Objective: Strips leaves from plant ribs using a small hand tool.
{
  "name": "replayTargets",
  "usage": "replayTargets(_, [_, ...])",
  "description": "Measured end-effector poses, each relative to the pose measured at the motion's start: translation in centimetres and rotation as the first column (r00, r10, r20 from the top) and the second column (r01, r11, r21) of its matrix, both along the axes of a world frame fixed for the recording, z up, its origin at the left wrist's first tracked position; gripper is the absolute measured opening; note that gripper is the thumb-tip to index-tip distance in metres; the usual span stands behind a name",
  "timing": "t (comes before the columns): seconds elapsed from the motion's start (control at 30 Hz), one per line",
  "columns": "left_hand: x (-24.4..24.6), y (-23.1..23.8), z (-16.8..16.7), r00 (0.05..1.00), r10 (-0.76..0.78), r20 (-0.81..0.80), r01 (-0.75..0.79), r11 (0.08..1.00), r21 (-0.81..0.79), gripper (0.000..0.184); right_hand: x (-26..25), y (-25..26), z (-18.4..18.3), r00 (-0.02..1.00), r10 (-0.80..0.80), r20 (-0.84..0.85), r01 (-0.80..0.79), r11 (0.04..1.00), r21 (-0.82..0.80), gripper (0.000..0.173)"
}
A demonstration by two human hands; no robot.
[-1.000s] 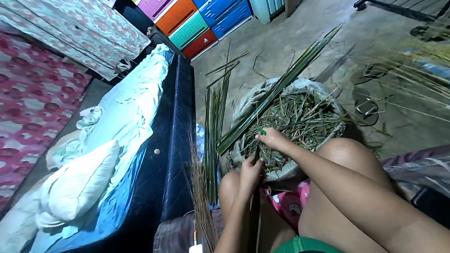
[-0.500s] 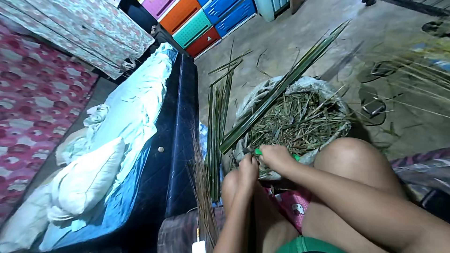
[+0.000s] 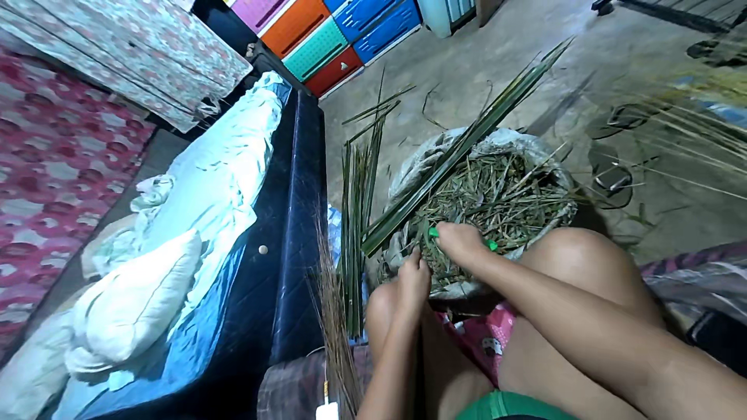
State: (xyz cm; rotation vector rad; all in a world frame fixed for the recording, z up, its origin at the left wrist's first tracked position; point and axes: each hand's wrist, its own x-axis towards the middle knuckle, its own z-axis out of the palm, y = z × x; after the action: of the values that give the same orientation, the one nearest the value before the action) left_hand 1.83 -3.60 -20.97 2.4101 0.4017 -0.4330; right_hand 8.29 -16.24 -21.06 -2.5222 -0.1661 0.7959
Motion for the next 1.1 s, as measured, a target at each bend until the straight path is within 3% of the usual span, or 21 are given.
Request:
replayTargets(0.33, [-1.2, -0.5, 1.5, 0.998, -0.039, 0.049, 0.039, 0.999, 0.001, 0.046, 2.5, -1.8, -0.2, 0.976, -0.218, 0.021, 0.217, 0.975, 0.041, 0.036])
replayTargets(0.4, [-1.3, -0.5, 1.5, 0.998, -0.024, 0.051, 0.023, 1.0, 0.02, 0.046, 2.4, -2.1, 0.1, 0.986, -0.167, -0.02, 0.169, 0.981, 0.097, 0.038])
replayTargets(0.57, [-0.2, -0.1, 1.6, 1.0, -0.015, 0.028, 0.011, 0.992, 0.125, 0.039, -2.1, -0.2, 1.2, 0.988, 0.13, -0.082, -0.11, 0.971, 0.211, 0.037])
replayTargets(0.67, [-0.4, -0.5, 1.9, 0.999, -0.052, -0.013, 0.054, 0.977, 0.206, 0.043, -2.3, 0.2, 1.4, 0.995, 0.096, -0.037, -0.092, 0.99, 0.107, 0.036])
replayTargets(0.87, [-1.4, -1.4, 2.3, 0.992, -0.087, -0.088, 0.108, 0.956, 0.272, 0.054, 2.5, -2.1, 0.4, 0.989, -0.151, -0.004, 0.151, 0.988, 0.014, 0.038])
replayTargets(1.03, [-1.3, -0.6, 1.7, 0.997, -0.079, -0.007, 0.078, 0.966, 0.248, 0.051, -1.4, -0.3, 1.4, 0.997, 0.076, -0.024, -0.073, 0.992, 0.105, 0.037])
replayTargets(1.1, [-1.5, -0.7, 1.9, 0.996, -0.086, 0.003, 0.082, 0.964, 0.252, 0.051, -1.7, -0.1, 1.6, 0.996, 0.081, -0.023, -0.079, 0.994, 0.074, 0.036])
